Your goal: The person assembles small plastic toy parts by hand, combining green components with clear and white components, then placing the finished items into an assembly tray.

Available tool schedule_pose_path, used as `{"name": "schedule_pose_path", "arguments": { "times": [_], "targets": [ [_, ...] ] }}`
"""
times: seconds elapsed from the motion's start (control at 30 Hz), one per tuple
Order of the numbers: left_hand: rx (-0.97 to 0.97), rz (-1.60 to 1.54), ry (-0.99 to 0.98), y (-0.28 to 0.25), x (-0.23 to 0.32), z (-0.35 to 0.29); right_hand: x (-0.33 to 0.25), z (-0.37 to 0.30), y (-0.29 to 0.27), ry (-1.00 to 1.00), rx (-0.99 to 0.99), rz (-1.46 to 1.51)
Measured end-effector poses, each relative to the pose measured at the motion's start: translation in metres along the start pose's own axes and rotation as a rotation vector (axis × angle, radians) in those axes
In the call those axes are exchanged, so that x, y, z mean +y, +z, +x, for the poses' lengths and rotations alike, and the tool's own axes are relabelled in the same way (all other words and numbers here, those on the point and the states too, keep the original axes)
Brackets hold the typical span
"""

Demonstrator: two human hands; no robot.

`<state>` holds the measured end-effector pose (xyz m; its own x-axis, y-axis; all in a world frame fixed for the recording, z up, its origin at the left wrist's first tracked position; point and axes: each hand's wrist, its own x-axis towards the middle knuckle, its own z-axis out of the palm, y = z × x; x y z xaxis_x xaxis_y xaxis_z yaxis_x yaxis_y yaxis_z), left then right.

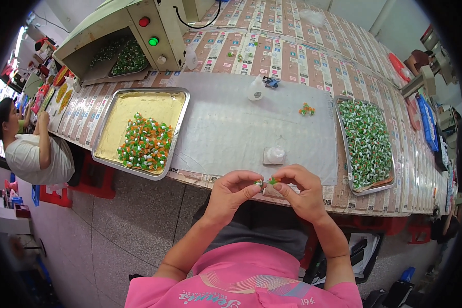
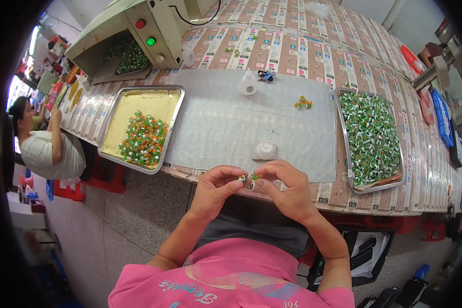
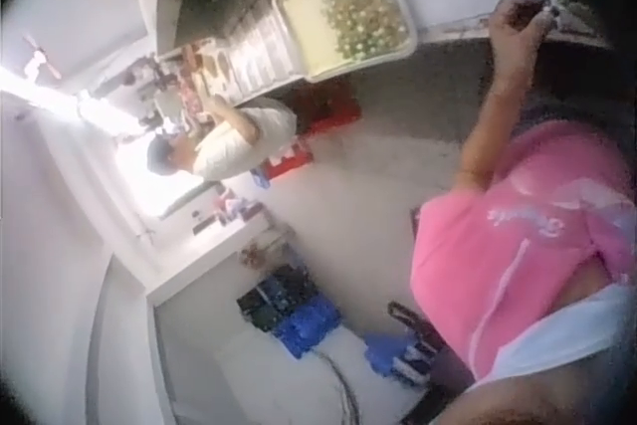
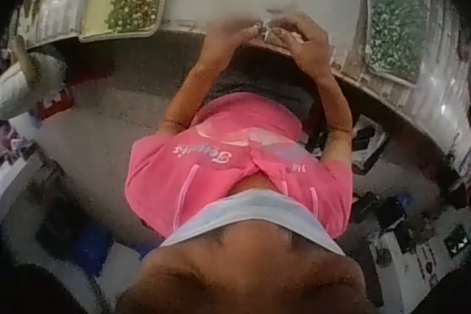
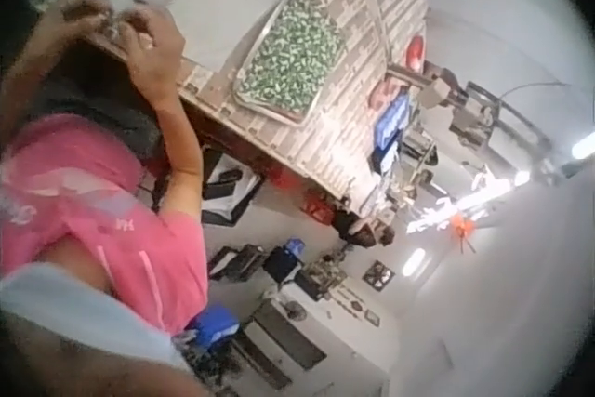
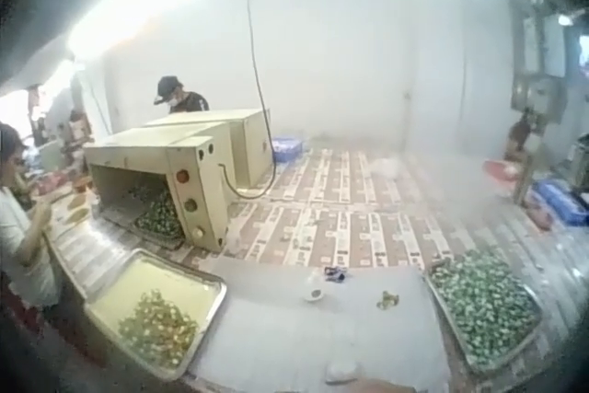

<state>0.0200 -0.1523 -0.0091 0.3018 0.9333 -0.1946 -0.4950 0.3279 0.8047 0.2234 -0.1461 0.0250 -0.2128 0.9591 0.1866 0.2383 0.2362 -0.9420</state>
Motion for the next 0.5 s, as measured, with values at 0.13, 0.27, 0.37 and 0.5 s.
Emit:
{"name": "schedule_pose_path", "arguments": {
  "times": [0.13, 0.27, 0.37, 0.5],
  "targets": [
    [-0.026, 0.012, -0.002, 0.005, -0.001, 0.002, 0.0, -0.003, -0.003, -0.028, -0.011, -0.037],
    [-0.043, 0.036, 0.007, 0.009, 0.0, 0.001, -0.005, -0.004, -0.005, -0.025, -0.013, -0.045],
    [-0.053, 0.041, 0.012, 0.011, -0.002, 0.001, -0.006, -0.005, -0.008, -0.018, -0.038, -0.061],
    [-0.069, 0.076, 0.049, 0.013, -0.001, 0.003, -0.003, -0.006, -0.01, -0.046, -0.049, -0.071]
  ]
}}
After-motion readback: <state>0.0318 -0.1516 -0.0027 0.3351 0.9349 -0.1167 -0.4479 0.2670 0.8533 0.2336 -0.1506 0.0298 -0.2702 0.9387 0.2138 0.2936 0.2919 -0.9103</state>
